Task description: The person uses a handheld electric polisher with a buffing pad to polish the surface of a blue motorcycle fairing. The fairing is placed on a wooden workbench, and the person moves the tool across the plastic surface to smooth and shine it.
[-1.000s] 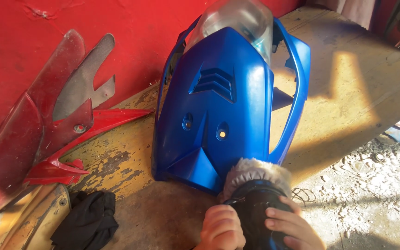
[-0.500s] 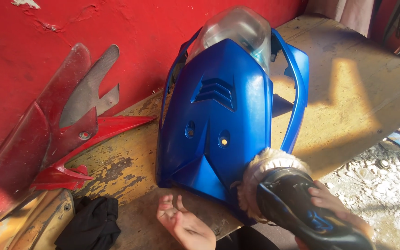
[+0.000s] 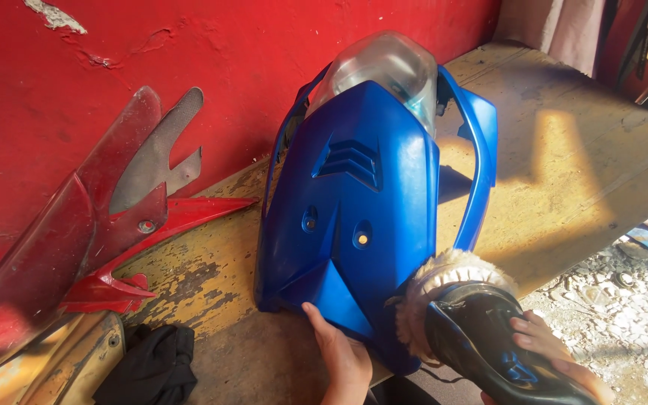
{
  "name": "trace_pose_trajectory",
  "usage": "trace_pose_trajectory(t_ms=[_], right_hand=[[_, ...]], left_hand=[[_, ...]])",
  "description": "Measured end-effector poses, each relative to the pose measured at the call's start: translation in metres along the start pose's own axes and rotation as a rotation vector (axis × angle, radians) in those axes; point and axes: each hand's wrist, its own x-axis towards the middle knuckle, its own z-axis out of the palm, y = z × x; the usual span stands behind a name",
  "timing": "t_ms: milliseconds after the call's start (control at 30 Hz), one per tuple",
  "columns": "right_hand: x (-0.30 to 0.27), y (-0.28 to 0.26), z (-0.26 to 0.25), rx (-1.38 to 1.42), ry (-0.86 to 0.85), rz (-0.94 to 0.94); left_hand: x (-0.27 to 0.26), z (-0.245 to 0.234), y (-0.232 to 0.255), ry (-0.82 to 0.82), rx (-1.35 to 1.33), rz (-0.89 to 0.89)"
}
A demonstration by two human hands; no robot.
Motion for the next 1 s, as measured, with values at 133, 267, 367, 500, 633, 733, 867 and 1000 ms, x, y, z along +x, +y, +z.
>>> trace_pose_trajectory(t_ms=[133, 267, 367, 500, 633, 733, 867, 1000], right_hand=[[-0.034, 0.073, -0.049, 0.159, -0.243, 0.07], [-0.022, 0.052, -0.016, 0.395, -0.287, -0.041], [0.003, 0.02, 0.018, 0.472, -0.191, -0.308], [-0.007, -0.005, 0.053, 0.225, -0.302, -0.394], [0.027, -0.073, 0.078, 0.102, -0.239, -0.362], [0.053, -0.103, 0.076, 0.196, -0.322, -0.266], [0.046, -0.069, 0.075, 0.142, -0.425, -0.242], [0.097, -0.119, 0.091, 0.201, -0.311, -0.407]], left_hand=[[0.007, -0.007, 0.011, 0.115, 0.021, 0.077], [0.009, -0.009, 0.036, 0.139, 0.073, 0.108], [0.027, -0.02, 0.06, 0.088, 0.158, 0.143], [0.059, -0.03, 0.087, 0.069, 0.303, 0.125], [0.068, -0.029, 0.097, 0.124, 0.362, 0.052], [0.028, -0.017, 0.102, 0.094, 0.341, 0.139], [0.008, -0.049, 0.075, 0.138, 0.293, 0.452], [-0.039, -0.01, 0.073, -0.293, 0.339, 1.115]])
